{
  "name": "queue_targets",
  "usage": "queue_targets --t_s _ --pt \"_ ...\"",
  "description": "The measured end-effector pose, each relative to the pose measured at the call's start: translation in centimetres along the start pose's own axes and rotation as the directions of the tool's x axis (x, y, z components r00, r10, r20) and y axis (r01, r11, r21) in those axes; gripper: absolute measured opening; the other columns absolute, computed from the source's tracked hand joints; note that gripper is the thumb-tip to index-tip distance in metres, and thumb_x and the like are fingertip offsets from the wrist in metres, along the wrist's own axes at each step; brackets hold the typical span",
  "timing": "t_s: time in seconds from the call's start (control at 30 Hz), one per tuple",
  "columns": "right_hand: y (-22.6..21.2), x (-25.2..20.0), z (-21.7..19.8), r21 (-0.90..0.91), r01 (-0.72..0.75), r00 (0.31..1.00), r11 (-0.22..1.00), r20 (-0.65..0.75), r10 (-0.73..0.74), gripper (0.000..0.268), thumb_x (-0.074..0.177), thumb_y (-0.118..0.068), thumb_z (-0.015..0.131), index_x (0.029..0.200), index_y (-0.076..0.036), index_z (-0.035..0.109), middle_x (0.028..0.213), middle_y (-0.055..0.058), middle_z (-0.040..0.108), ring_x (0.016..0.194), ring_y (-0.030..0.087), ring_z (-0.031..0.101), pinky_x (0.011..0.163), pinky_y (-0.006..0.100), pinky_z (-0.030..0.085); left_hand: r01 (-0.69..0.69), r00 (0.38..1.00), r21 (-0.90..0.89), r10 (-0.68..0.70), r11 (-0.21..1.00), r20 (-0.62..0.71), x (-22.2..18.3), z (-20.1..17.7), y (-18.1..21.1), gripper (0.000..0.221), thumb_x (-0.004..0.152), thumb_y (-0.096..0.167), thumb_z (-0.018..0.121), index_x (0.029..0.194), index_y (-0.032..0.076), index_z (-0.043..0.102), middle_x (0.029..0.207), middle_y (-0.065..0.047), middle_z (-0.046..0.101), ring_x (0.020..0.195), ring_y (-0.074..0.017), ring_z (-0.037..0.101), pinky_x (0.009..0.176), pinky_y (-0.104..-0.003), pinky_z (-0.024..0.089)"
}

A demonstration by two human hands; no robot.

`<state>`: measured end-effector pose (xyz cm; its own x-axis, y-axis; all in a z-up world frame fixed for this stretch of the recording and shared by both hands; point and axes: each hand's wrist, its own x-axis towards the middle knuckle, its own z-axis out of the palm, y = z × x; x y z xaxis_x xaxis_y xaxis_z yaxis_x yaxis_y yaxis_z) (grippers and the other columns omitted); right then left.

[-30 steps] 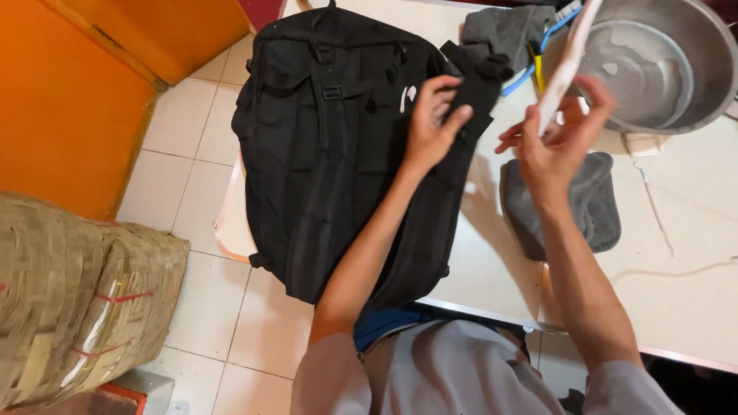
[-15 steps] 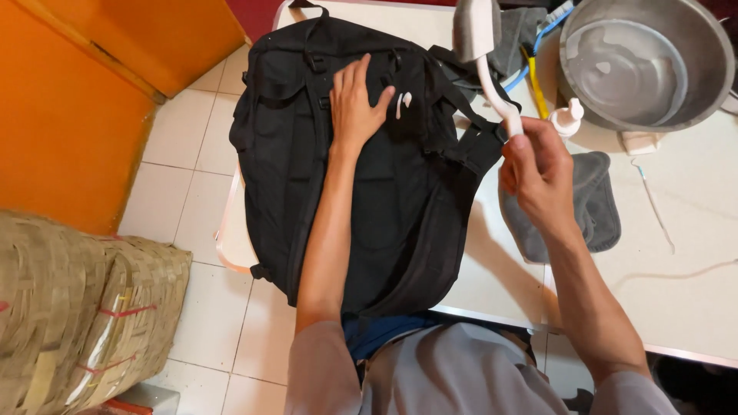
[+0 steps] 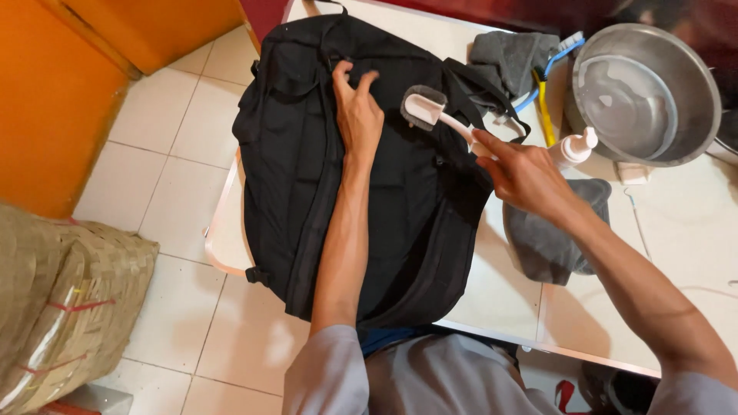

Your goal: Brushing and cleaning the back panel of a black backpack with a brush and cleaning solution.

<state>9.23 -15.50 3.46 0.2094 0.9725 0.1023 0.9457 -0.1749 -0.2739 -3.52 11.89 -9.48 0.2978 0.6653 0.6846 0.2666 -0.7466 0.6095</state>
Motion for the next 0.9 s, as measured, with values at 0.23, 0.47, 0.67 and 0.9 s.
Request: queue_targets --t_s 0.23,0.47,0.67,0.9 --pt "1.1 5.4 0.8 -0.407 -0.081 0.995 0.910 -0.082 0.052 0.042 0.105 -0.023 0.061 0.147 -0.020 0.058 0.079 0.015 0.067 0.053 0.049 0.061 0.037 0.055 0.040 0.022 0.997 0.085 -0.028 0.996 0.068 -0.9 0.9 -0.2 0.017 0.103 0.000 0.058 0.112 0.006 0.071 0.141 -0.008 0.040 0.126 -0.0382 0.060 0.066 -0.045 0.064" --pt "-1.9 3.9 -1.5 -0.472 -0.123 0.957 0.873 0.175 0.230 0.049 0.101 -0.031 0.048 0.148 -0.035 0.059 0.079 0.016 0.074 0.072 0.048 0.069 0.055 0.056 0.051 0.064 0.992 0.125 -0.077 0.990 0.104 -0.9 1.5 -1.0 0.027 0.101 -0.001 0.060 0.125 0.008 0.068 0.147 -0.008 0.037 0.115 -0.0381 0.067 0.061 -0.044 0.060" --pt "0.1 7.9 3.1 -0.515 -0.150 0.988 0.844 -0.118 0.103 0.049 0.098 -0.024 0.059 0.146 -0.019 0.052 0.079 0.018 0.069 0.056 0.048 0.067 0.042 0.055 0.045 0.055 0.988 0.161 -0.077 0.985 0.134 -1.3 1.3 -0.5 0.032 0.099 -0.004 0.060 0.128 0.007 0.067 0.146 -0.009 0.038 0.106 -0.0362 0.067 0.063 -0.043 0.061" --pt "-5.0 -0.7 0.8 -0.519 -0.132 0.959 0.845 0.148 0.241 0.057 0.102 -0.033 0.050 0.157 -0.019 0.047 0.080 0.011 0.068 0.055 0.047 0.067 0.039 0.053 0.045 0.066 0.989 0.175 -0.088 0.982 0.120 -1.4 1.7 -0.5 0.036 0.097 -0.006 0.060 0.131 0.006 0.066 0.148 -0.010 0.039 0.102 -0.0357 0.069 0.062 -0.043 0.059"
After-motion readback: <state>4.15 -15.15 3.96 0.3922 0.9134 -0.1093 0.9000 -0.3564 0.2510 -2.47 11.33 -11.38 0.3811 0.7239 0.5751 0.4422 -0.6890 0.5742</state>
